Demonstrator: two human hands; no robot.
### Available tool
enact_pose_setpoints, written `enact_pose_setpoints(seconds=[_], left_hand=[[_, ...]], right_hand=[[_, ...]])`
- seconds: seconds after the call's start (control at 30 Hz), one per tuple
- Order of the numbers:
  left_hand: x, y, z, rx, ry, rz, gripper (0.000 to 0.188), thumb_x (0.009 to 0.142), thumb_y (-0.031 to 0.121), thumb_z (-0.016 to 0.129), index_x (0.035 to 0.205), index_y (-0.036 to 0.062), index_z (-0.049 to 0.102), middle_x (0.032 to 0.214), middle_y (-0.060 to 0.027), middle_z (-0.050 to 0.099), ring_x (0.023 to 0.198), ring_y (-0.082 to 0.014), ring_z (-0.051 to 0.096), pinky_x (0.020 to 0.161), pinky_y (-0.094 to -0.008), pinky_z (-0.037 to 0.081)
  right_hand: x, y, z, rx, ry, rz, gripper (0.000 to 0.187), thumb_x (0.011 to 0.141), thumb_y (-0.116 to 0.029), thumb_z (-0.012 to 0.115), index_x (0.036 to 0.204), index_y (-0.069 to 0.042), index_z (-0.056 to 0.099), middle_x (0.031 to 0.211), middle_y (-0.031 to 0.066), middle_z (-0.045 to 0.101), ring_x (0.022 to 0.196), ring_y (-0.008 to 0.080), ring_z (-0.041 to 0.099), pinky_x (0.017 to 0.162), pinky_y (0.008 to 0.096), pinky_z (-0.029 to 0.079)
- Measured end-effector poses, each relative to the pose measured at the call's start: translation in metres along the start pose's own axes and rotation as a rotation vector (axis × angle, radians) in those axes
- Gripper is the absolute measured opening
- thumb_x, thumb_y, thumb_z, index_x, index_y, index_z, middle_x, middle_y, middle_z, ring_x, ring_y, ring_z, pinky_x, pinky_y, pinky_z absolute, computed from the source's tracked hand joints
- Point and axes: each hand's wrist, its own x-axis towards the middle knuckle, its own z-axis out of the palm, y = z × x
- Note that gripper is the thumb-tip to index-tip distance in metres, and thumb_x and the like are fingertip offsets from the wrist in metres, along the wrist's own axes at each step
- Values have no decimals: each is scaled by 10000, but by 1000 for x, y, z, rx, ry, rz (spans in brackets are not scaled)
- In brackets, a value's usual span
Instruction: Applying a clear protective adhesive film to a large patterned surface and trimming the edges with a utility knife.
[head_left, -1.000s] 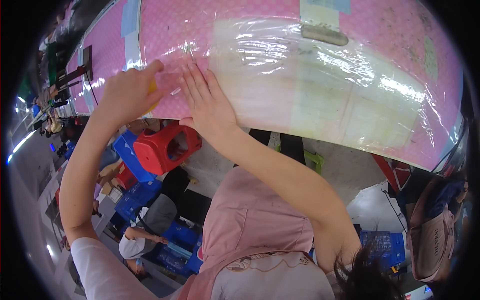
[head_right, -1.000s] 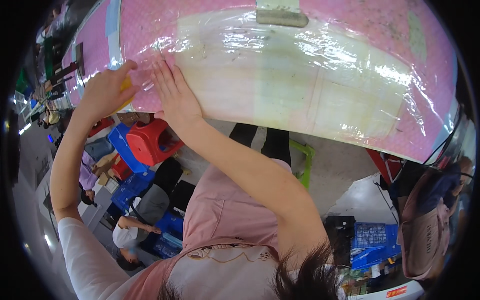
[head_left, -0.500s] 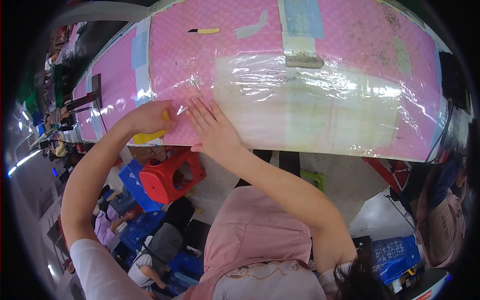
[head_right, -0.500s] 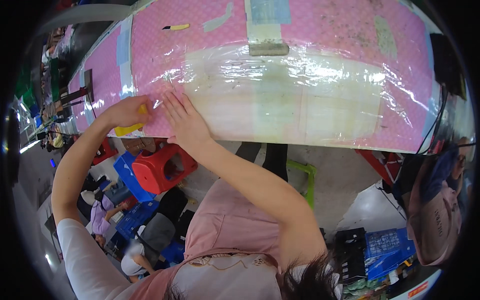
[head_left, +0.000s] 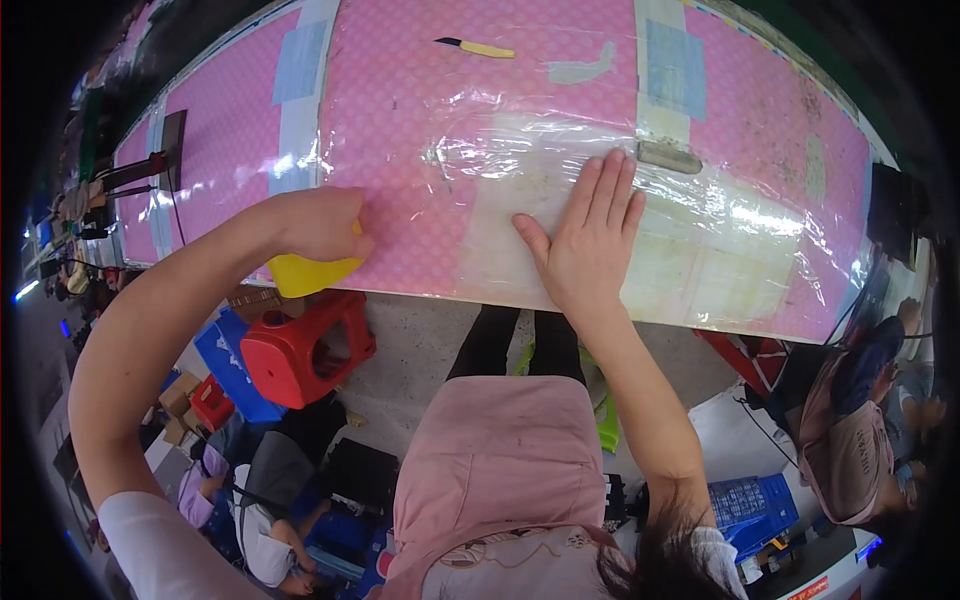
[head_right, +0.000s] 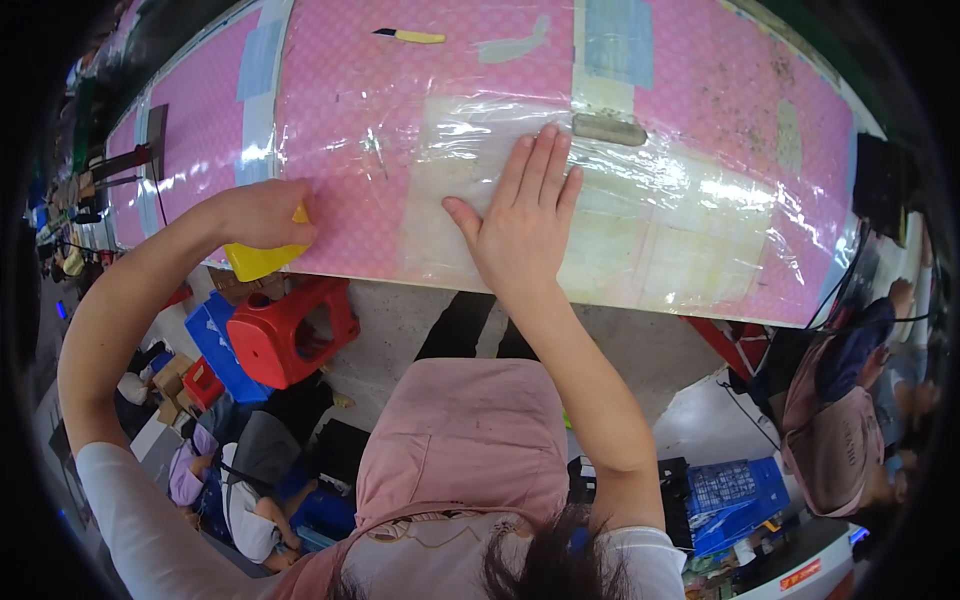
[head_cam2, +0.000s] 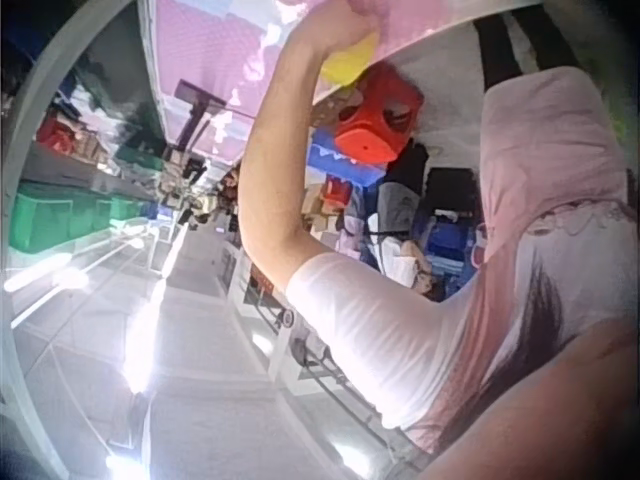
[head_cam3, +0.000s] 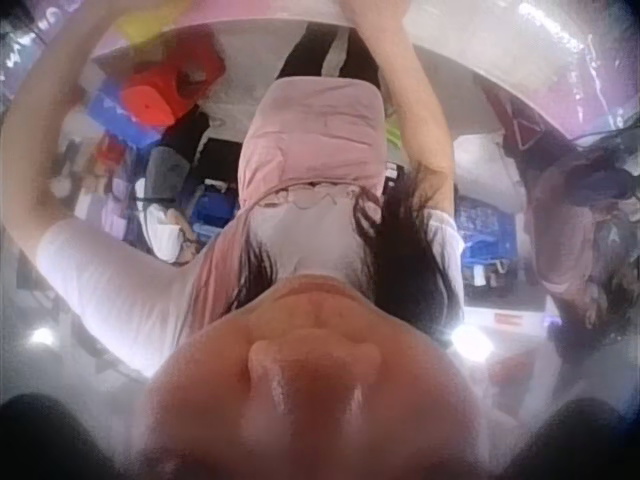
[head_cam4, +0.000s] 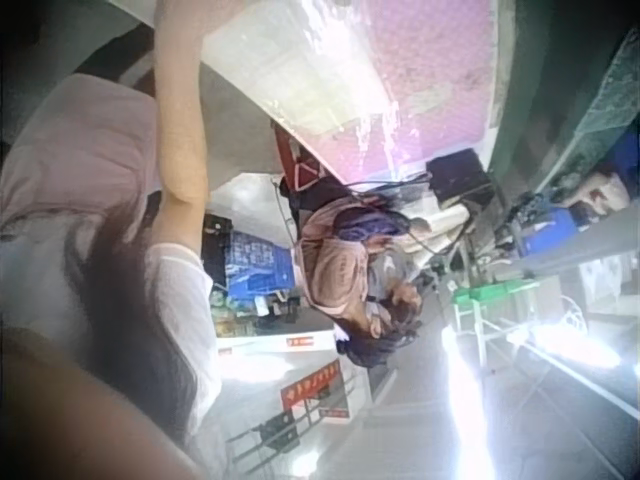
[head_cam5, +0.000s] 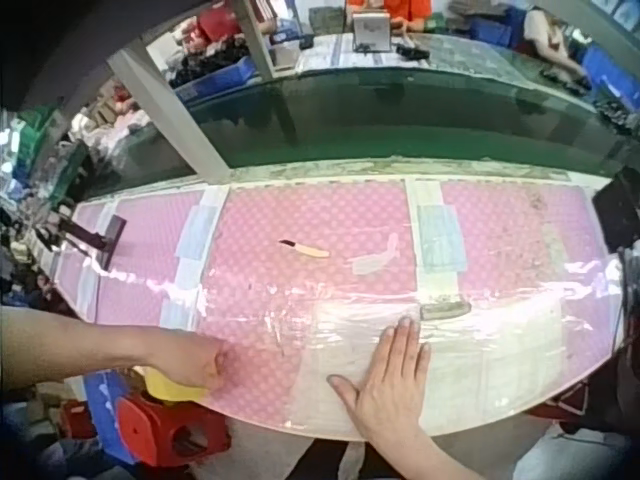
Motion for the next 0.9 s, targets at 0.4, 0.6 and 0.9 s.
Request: enact_pose_setpoints(seconds=[0.4, 0.6, 0.9], left_hand=[[-3, -5, -3, -534, -201, -69, 296, 808, 128, 558, 1057, -5, 468, 847, -156, 604, 647, -241, 660, 545, -361, 519], [2, 3, -8, -534, -236, -82, 268, 822, 136, 585, 1025, 4, 471, 814, -133, 581, 625, -233, 639, 511, -356, 534], [-1, 8, -6, -438, -151, -124, 245, 873, 149, 440, 1014, -40, 507, 785, -158, 619, 601, -265, 652, 521, -361, 521]], right_hand=[[55, 6, 14, 357, 116, -583, 459, 812, -376, 581, 1154, -70, 568, 1301, 139, 471, 1249, 332, 394, 994, 468, 331], [182, -46, 40, 259, 85, -188, 247, 800, -215, 602, 818, 25, 655, 880, 213, 633, 896, 391, 565, 762, 448, 464], [44, -59, -9, 965, -380, 101, 202, 783, -202, 637, 785, -2, 609, 697, 181, 615, 635, 332, 606, 613, 411, 478]])
